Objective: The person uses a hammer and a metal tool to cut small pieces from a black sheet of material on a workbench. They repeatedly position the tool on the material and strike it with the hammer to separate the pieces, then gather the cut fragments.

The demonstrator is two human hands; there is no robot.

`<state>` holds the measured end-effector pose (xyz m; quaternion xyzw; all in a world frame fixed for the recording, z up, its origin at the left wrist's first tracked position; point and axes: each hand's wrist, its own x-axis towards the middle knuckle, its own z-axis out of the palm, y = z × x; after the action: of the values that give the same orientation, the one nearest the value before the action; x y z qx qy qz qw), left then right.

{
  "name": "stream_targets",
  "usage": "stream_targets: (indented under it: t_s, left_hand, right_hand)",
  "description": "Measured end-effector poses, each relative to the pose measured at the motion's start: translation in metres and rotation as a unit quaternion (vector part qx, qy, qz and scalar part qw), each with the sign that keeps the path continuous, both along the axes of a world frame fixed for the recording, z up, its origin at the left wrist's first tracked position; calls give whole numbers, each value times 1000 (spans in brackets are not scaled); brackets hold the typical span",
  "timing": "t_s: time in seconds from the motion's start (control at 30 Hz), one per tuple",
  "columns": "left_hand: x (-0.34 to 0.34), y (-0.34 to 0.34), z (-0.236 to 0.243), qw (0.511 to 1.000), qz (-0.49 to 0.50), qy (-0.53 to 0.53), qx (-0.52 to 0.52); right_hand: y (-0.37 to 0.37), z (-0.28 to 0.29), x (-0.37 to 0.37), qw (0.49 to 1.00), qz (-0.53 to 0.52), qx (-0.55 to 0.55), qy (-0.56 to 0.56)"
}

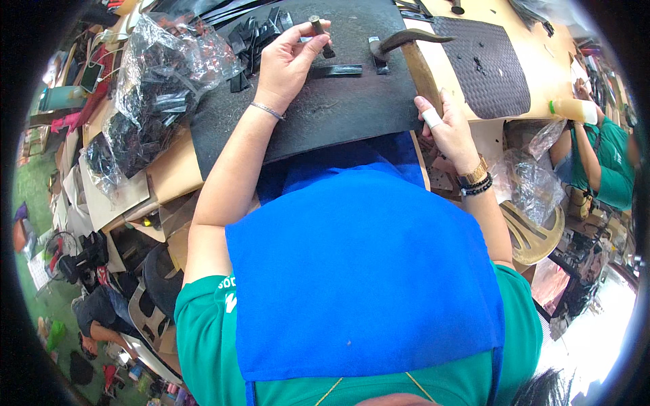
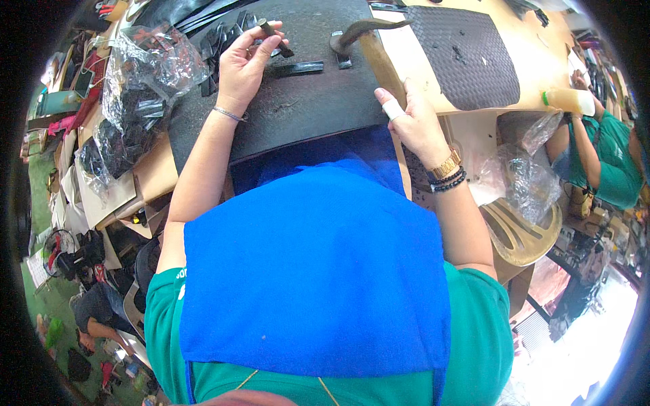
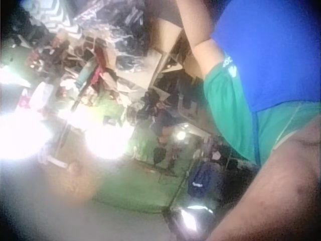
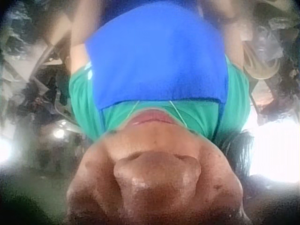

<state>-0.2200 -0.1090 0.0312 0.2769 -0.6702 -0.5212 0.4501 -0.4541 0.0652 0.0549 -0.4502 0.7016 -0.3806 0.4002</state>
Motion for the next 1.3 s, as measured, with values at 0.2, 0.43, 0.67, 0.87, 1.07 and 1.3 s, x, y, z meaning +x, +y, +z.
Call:
stream_targets:
  t_s: [0.2, 0.43, 0.67, 0.87, 1.07, 1.3]
  left_hand:
    - [0, 4, -11, 999, -35, -18, 8]
    - [1, 5, -14, 998, -45, -51, -19]
    - [0, 6, -14, 997, -53, -45, -24]
    - [0, 8, -14, 997, -43, -51, -27]
    - [-5, 8, -18, 990, -4, -72, -120]
    - [-7, 11, -11, 987, -6, -75, -142]
  right_hand:
    - [0, -10, -6, 999, -13, -3, -47]
    - [-1, -13, -8, 999, -4, -5, -38]
    - [-1, -10, -5, 999, -10, -5, -33]
    - [0, -11, -5, 999, -11, -5, -37]
    - [-7, 18, -5, 999, 26, -34, -14]
    - [-62, 140, -35, 835, 332, -421, -126]
